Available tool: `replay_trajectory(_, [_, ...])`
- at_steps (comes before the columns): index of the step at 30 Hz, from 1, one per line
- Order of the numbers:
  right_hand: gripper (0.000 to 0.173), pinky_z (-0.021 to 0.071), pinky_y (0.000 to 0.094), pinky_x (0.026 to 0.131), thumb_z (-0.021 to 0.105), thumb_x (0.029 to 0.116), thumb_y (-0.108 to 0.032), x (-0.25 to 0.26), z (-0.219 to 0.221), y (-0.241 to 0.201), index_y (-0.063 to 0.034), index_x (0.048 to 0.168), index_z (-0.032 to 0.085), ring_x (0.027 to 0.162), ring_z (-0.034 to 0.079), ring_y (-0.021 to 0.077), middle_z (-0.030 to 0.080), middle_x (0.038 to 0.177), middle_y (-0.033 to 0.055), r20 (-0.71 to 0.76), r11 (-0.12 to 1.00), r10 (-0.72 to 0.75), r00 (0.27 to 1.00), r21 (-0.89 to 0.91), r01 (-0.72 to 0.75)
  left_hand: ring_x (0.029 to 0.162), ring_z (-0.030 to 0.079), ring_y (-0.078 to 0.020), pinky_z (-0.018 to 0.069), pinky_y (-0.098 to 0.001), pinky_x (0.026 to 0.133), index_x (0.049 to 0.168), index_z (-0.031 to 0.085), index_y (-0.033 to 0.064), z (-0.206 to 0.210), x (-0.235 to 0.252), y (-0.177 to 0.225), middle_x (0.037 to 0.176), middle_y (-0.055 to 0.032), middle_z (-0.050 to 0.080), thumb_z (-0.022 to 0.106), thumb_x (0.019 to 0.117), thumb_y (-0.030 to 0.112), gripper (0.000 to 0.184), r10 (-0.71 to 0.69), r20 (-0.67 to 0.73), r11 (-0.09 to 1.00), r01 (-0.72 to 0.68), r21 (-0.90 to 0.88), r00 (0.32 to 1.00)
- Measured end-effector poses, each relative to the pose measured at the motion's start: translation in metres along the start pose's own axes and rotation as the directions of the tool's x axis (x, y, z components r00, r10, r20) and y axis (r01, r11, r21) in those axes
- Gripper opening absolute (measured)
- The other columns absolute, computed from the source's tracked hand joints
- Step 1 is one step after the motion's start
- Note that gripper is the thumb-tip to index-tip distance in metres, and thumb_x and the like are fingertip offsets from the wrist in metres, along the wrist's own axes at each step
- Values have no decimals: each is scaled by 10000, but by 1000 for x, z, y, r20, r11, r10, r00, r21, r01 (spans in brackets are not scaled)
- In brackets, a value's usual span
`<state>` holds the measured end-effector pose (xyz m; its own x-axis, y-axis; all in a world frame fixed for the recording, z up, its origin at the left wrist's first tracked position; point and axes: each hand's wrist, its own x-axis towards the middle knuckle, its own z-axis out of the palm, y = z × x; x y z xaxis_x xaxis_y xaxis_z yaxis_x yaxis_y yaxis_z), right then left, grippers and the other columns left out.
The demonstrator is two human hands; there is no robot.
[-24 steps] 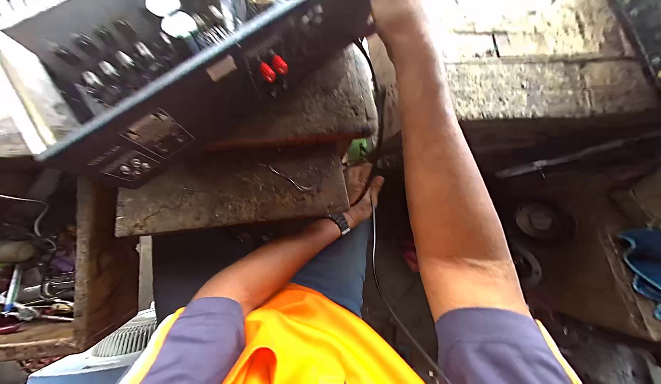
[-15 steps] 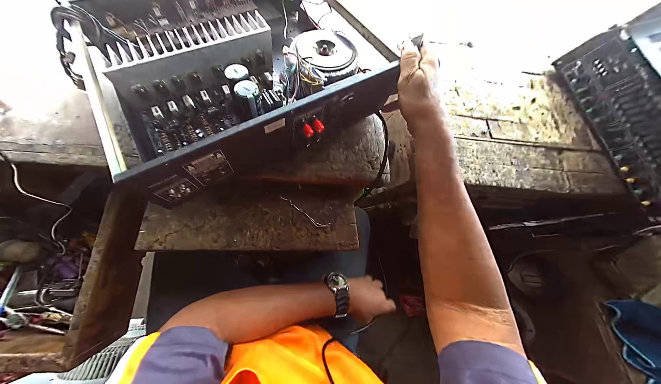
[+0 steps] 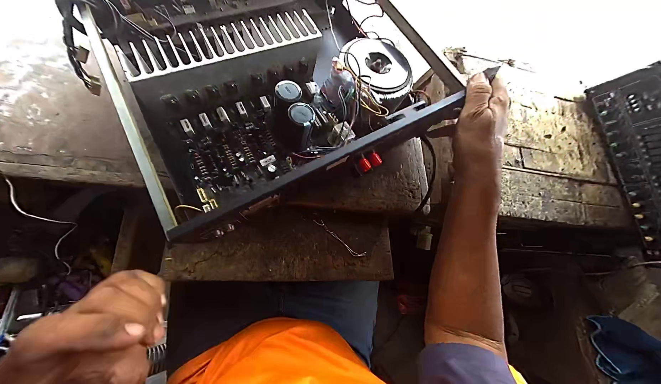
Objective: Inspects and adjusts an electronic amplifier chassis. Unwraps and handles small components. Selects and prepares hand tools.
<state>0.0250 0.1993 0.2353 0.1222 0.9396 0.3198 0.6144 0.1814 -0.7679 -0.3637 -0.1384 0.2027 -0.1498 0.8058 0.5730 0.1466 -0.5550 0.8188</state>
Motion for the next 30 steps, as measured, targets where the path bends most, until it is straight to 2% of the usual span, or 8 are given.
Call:
replay_trajectory(3, [464, 626, 397, 725, 279, 1117, -411, -3, 4, -4, -91, 1331, 537, 896, 700, 134, 646, 1079, 69, -23, 999, 42, 999, 21, -42, 945, 642, -71, 541, -251, 834, 1149, 676, 244, -20, 4, -25, 1025, 116, 665, 730, 931, 381, 263, -41, -111, 986, 58, 155, 993])
replay_trajectory(7, [424, 628, 382, 702, 263, 1122, -373, -5, 4, -4, -92, 1311, 517, 870, 700, 124, 655, 1020, 36, -33, 995, 60, 998, 78, -57, 1146, 607, -91, 534, -290, 972, 1260, 628, 281, -8, 11, -50, 1226, 114, 620, 800, 855, 433, 466, -124, -35, 956, 129, 265, 992])
replay_trajectory(10, [417, 628, 373, 678, 239, 1128, -358, -4, 1, -8, -84, 1275, 518, 819, 708, 130, 674, 950, 18, 2, 992, 84, 996, 91, -84, 1116, 607, -50, 536, -250, 944, 1203, 670, 264, 0, 12, -59, 1192, 105, 612, 764, 917, 369, 319, -115, -27, 921, 117, 372, 993])
replay_trajectory(14, [422, 637, 403, 663, 232, 1136, -368, -6, -3, -15, -89, 1339, 474, 839, 724, 177, 684, 994, 45, 63, 980, 168, 984, 93, -174, 1077, 587, -46, 524, -231, 907, 1155, 680, 212, 1, 13, -59, 1152, 74, 584, 723, 958, 254, 206, -105, -13, 929, 103, 356, 994])
replay_trajectory(17, [443, 641, 422, 713, 241, 1132, -380, -4, -6, -13, -82, 1357, 479, 878, 727, 187, 686, 1042, 62, 85, 986, 151, 985, 64, -156, 1074, 574, -42, 518, -224, 905, 1160, 672, 225, 4, 12, -63, 1145, 80, 563, 715, 963, 266, 205, -88, -28, 942, 92, 323, 996])
replay_trajectory(21, [397, 643, 401, 664, 257, 1135, -369, -6, -2, -8, -97, 1327, 475, 807, 727, 177, 679, 995, 39, 52, 984, 95, 994, 145, -102, 1083, 567, -22, 509, -193, 901, 1164, 675, 228, 7, 12, -69, 1156, 97, 566, 708, 966, 275, 206, -33, -46, 945, 46, 323, 998])
replay_trajectory(25, [389, 628, 386, 648, 262, 1131, -369, -7, 3, -6, -113, 1307, 497, 802, 715, 158, 676, 970, 17, 5, 981, 101, 995, 164, -100, 1066, 560, -32, 495, -202, 869, 1091, 676, 177, 6, 20, -60, 1105, 65, 572, 636, 991, 422, 268, -38, -13, 937, 40, 347, 999])
replay_trajectory(30, [363, 624, 355, 631, 257, 1134, -326, -11, 10, -7, -91, 1217, 520, 752, 710, 135, 675, 896, 11, -78, 987, 70, 994, 151, -58, 976, 543, -18, 464, -184, 809, 1023, 684, 134, 10, 25, -55, 1034, 39, 558, 541, 1045, 386, 291, -34, -40, 927, 46, 372, 999])
